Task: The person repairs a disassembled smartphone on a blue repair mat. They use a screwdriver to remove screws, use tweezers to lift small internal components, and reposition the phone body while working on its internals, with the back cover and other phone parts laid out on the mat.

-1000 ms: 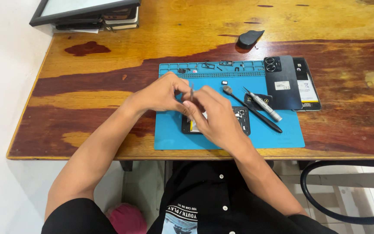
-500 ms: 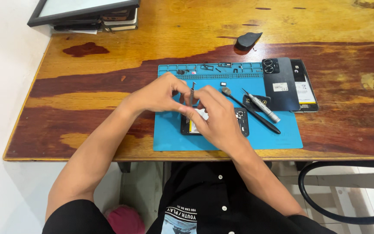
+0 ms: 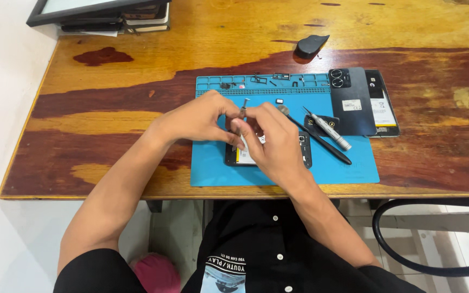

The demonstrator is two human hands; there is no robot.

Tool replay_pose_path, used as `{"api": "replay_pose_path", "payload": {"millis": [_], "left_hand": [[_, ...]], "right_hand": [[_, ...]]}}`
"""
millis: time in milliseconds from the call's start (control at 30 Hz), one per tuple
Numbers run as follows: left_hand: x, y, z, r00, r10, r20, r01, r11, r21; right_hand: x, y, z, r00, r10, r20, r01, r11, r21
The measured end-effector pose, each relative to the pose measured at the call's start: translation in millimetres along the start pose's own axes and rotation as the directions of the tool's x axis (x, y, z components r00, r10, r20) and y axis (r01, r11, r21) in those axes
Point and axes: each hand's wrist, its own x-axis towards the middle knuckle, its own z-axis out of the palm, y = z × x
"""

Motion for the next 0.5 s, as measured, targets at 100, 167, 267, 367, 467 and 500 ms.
{"api": "replay_pose_path", "payload": {"millis": [100,167,267,367,467,500], "left_hand": [[0.7,2.8,0.7,1.0,-0.019,0.013,0.019,0.999,-0.039],[-1.5,2.7,-1.4,0.998,0.05,0.022,-0.047,0.991,-0.125],[-1.1,0.0,-3.9,0.999,0.03,0.024,-0.028,0.995,-0.097],[0.1,-1.6,-1.3,1.0,-0.016,-0.001,0.015,0.999,-0.049],[1.3,-1.4,0.9,0.999,-0.031,-0.009,0.031,1.0,0.005],[1.0,-0.9,1.3,0.999,-0.035,-0.006,0.035,0.999,0.027]], "right_hand": [[0.2,2.4,-0.5,1.0,-0.007,-0.01,0.007,1.0,0.013],[-1.5,2.9,-0.9,1.0,-0.024,-0.009,0.024,0.999,0.03],[-1.2,4.4,-0.8,0.998,-0.055,-0.009,0.055,0.998,0.018],[-1.7,4.1,-0.9,0.996,-0.087,0.003,0.087,0.996,-0.03],[0.3,3.2,-1.5,0.994,-0.106,0.011,0.106,0.992,-0.071],[0.1,2.0,-2.3,0.995,-0.098,0.005,0.098,0.994,-0.046]]}}
